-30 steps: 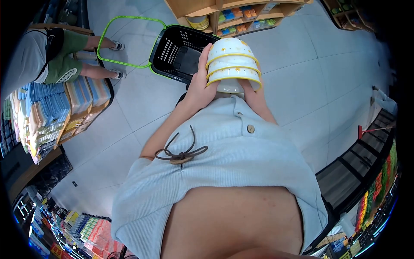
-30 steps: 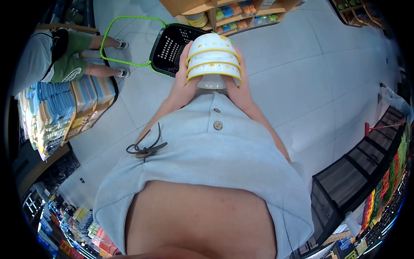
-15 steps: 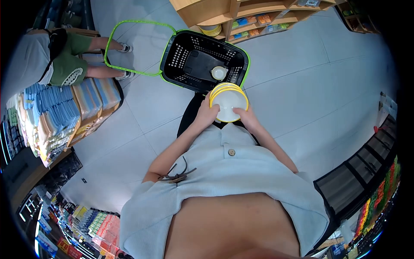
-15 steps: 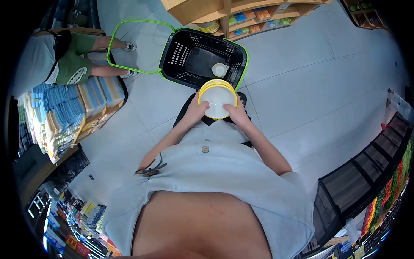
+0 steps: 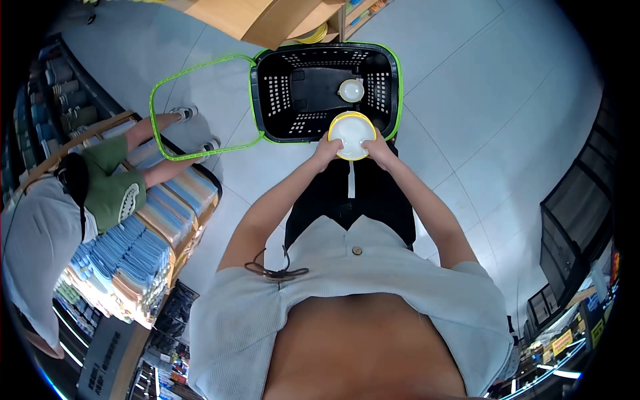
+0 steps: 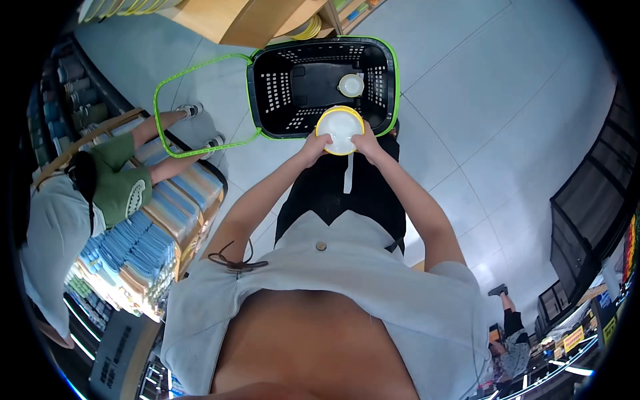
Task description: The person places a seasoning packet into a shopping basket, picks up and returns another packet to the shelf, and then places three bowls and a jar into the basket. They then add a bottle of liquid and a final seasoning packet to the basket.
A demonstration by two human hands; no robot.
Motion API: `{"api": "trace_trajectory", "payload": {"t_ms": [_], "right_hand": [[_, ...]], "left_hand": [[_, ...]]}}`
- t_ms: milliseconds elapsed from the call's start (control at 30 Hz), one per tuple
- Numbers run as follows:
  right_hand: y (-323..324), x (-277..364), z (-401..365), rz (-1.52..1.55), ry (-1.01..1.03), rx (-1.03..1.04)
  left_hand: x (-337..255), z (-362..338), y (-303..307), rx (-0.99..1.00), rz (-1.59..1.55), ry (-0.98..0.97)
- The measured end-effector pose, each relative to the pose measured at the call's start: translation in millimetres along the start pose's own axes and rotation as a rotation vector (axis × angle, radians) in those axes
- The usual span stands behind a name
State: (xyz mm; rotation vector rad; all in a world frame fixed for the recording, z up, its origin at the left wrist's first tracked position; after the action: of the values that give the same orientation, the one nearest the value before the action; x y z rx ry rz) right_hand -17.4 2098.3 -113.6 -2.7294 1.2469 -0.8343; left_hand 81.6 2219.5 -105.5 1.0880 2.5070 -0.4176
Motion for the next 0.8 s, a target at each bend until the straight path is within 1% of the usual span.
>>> {"api": "trace_trajectory", "payload": {"t_ms": [67, 133, 200, 267, 300, 333, 433, 533, 600, 667, 733, 767, 800], "right_hand": [[2.3, -3.9, 20.8, 0.033, -0.028, -0.026], [4.4, -13.8, 48.3, 0.084, -0.060, -0.052], [10.8, -22.0, 81.1, 0.117, -0.062, -0.069], [18.9, -22.7, 111.7, 0.096, -0.081, -0.053], [30.5, -43.5, 145.0, 0.044, -0.078, -0.099], [34.5, -41.8, 159.4, 0.077, -0.072, -0.081], [52.2, -53.7, 209.6, 0.143, -0.069, -0.041], [69.0, -75.3, 261.2, 0.251, -0.089, -0.067], [75.2, -82.2, 289.8, 0.254, -0.067, -0.080], [76.6, -83.1, 308.6, 0.341, -0.117, -0.071], [81.6, -94.9, 336.5, 0.321, -0.163, -0.172], [83.0, -95.5, 345.3, 0.327, -0.150, -0.143], [84.3, -99.8, 356.7, 0.340, -0.158, -0.156]], "left_hand": [[0.8, 21.5, 8.9, -0.003, 0.001, 0.050], [0.5, 47.6, 16.5, -0.029, 0.093, 0.024], [1.2, 70.8, 20.4, -0.163, 0.150, 0.029], [14.8, 107.4, 20.7, -0.190, 0.091, 0.026], [23.6, 127.3, 21.7, -0.205, 0.097, 0.034], [28.6, 145.0, 22.8, -0.222, 0.100, 0.042], [38.4, 195.7, 24.0, -0.204, 0.070, 0.061], [48.6, 253.4, 25.1, -0.167, 0.043, 0.100], [51.7, 286.1, 27.7, -0.226, 0.182, 0.152], [66.1, 325.6, 39.1, -0.227, 0.217, 0.139], [72.1, 355.6, 46.9, -0.268, 0.338, 0.156], [71.8, 366.6, 47.2, -0.281, 0.318, 0.102], [78.5, 379.5, 52.0, -0.306, 0.319, 0.074]]}}
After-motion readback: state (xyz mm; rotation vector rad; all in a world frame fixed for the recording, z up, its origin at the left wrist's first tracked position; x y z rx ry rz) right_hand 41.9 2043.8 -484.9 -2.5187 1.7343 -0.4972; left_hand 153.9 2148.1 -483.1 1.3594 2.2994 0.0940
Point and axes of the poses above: each hand's wrist, its own z-axis towards the middle knuckle, its own y-axis out of the back of the hand, x = y × z, the point moved 5 cm from there along z, towards the middle knuckle, and after that the axes turned 9 degrees about z, right-handed, at the moved point
